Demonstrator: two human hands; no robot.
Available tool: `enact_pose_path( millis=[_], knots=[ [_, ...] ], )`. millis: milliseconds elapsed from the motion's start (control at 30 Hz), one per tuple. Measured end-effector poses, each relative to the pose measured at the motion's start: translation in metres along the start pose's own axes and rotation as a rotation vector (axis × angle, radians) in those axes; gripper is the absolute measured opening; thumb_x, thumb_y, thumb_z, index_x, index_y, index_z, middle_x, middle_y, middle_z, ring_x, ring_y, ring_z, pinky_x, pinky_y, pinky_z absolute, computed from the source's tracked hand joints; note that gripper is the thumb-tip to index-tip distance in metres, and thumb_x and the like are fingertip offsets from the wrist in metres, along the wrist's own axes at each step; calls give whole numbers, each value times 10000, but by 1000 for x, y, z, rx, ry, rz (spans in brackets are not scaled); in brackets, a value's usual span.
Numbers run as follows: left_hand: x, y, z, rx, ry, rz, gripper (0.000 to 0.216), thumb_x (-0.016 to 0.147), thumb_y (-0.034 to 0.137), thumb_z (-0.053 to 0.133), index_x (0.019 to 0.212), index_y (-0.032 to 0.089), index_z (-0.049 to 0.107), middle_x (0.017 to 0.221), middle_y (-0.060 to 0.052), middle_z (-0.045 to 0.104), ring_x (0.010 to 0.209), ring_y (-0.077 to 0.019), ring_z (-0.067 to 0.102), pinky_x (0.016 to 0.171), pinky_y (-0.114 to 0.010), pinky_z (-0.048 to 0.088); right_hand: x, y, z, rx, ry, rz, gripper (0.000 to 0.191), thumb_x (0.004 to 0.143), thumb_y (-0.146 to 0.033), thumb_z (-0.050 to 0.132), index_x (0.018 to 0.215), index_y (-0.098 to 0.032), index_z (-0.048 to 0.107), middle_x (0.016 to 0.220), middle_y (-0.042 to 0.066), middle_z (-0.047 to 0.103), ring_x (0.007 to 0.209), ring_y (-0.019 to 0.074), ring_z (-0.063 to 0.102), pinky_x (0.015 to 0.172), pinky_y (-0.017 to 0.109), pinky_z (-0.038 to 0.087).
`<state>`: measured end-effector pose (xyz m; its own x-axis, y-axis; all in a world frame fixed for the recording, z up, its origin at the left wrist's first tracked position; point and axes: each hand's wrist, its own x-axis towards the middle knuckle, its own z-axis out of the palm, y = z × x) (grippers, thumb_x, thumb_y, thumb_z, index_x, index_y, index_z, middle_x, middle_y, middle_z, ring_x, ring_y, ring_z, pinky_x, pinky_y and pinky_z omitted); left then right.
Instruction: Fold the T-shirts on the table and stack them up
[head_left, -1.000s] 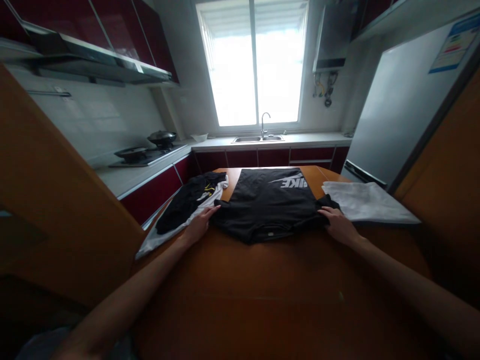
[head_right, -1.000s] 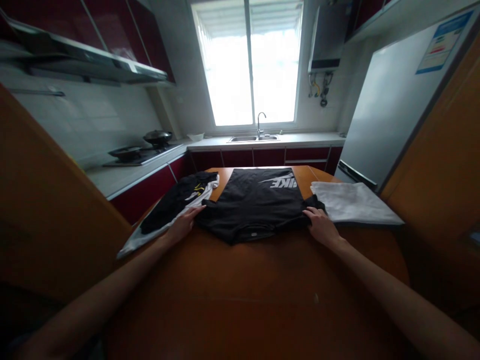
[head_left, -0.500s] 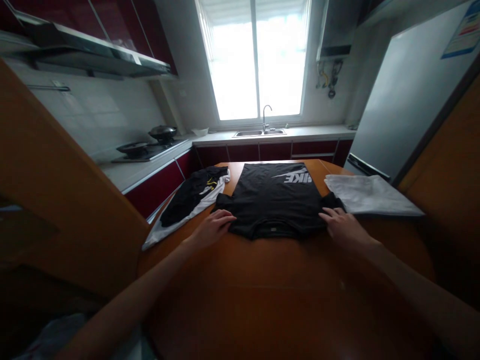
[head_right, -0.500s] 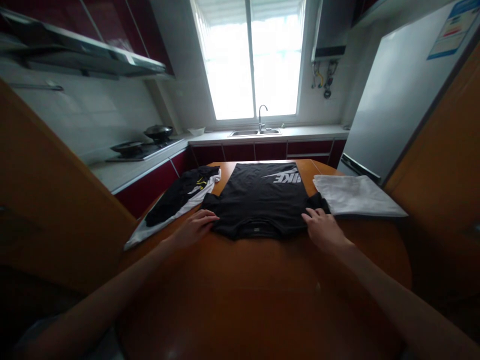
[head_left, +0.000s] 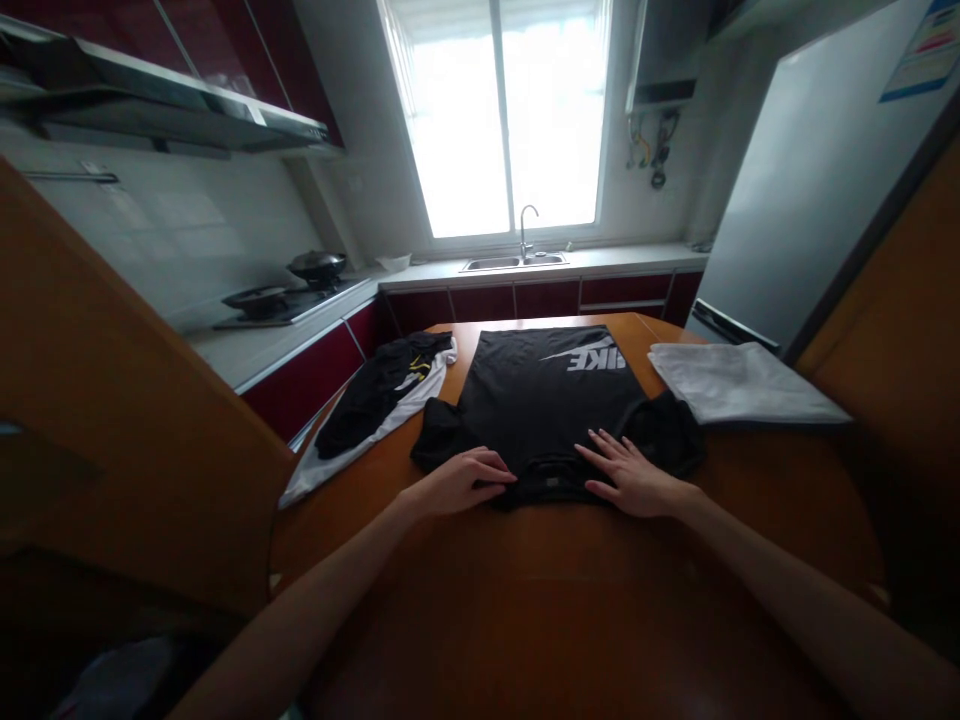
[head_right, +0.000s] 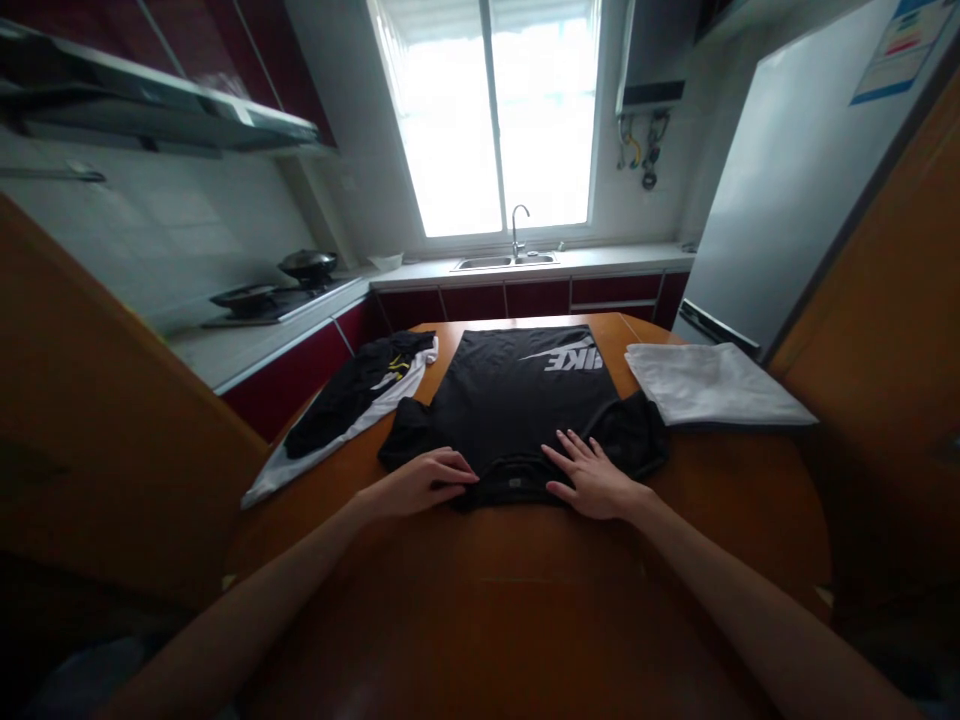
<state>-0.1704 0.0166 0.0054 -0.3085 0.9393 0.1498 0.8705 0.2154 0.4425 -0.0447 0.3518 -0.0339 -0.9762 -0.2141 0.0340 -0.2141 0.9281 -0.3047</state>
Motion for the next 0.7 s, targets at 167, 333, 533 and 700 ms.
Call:
enact_pose_path(
  millis=[167,333,533,700],
  knots=[
    [-17,-33,-30,98,447,-333,324,962,328,543,1213,226,720,1138,-83,722,999,-219,682,930,-337,519,-2,-14,-5,44,258,-6,496,1000,-489,475,1378,-205,628,1454,156,573,1415,346,449,1164,587,347],
    [-42,-94,-51,126,665,-890,261,856,309,613,1014,142,736,992,-139,738,1013,-299,684,931,-374,507,11,-13,7,-1,366,-70,473,1008,-371,458,1435,-197,564,1547,126,475,1480,299,355,1202,531,309],
    [-37,-112,-33,-123,591,-883,194,762,339,705,844,164,691,832,-67,736,823,-259,715,738,-315,565,11,-10,23,-66,148,13,596,1000,-518,445,1517,-221,480,1635,148,324,1538,327,198,1207,578,233],
    [-26,-107,-26,-234,695,-780,464,816,334,667,1236,190,532,1047,-47,706,921,-196,706,805,-296,575,10,-10,24,-69,117,23,617,1006,-554,394,1524,-228,469,1652,139,288,1544,319,176,1211,578,208]
  ],
)
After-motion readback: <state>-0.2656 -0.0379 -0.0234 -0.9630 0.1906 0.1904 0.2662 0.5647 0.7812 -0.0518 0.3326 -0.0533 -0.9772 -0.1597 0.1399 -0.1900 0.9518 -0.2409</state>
